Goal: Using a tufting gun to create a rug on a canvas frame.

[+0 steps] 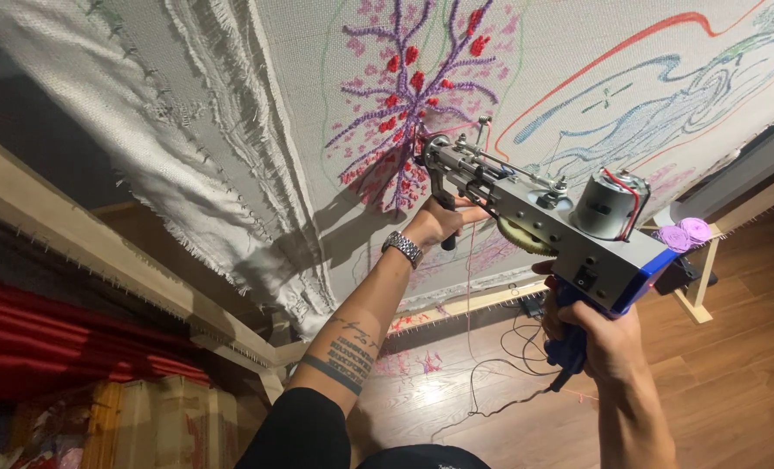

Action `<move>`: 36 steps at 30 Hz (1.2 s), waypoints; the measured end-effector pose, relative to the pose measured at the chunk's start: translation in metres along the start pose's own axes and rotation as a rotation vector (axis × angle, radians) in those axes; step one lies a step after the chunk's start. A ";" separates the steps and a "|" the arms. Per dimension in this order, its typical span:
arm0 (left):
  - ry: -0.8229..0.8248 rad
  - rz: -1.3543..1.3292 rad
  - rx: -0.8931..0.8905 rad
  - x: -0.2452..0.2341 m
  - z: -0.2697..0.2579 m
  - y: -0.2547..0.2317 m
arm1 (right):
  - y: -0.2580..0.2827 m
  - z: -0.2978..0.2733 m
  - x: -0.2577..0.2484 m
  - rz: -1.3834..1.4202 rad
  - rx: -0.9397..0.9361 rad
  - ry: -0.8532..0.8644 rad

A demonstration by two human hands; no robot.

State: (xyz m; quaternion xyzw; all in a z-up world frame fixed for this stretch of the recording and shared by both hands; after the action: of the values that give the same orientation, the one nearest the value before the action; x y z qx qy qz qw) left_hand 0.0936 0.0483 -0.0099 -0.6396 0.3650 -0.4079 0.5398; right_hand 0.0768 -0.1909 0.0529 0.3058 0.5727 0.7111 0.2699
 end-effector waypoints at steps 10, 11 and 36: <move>-0.112 -0.159 0.050 -0.026 0.059 0.037 | 0.037 0.022 0.048 -0.384 -0.253 0.039; -0.134 -0.115 0.086 -0.029 0.066 0.038 | 0.035 0.024 0.048 -0.391 -0.238 0.018; 0.042 -0.123 -0.011 -0.030 0.037 0.002 | -0.029 0.023 0.004 -0.009 0.053 -0.096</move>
State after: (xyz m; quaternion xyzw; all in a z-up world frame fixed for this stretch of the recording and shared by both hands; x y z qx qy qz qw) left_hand 0.1156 0.0897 -0.0184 -0.6552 0.3383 -0.4515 0.5024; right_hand 0.0922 -0.1679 0.0285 0.3439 0.5792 0.6789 0.2922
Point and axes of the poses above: each hand's wrist, its own z-axis towards the middle knuckle, its own x-axis out of the palm, y = z × x, the point moved 6 cm from there along z, towards the middle knuckle, and after that the axes turned 13 degrees about -z, right-handed, at the moved point
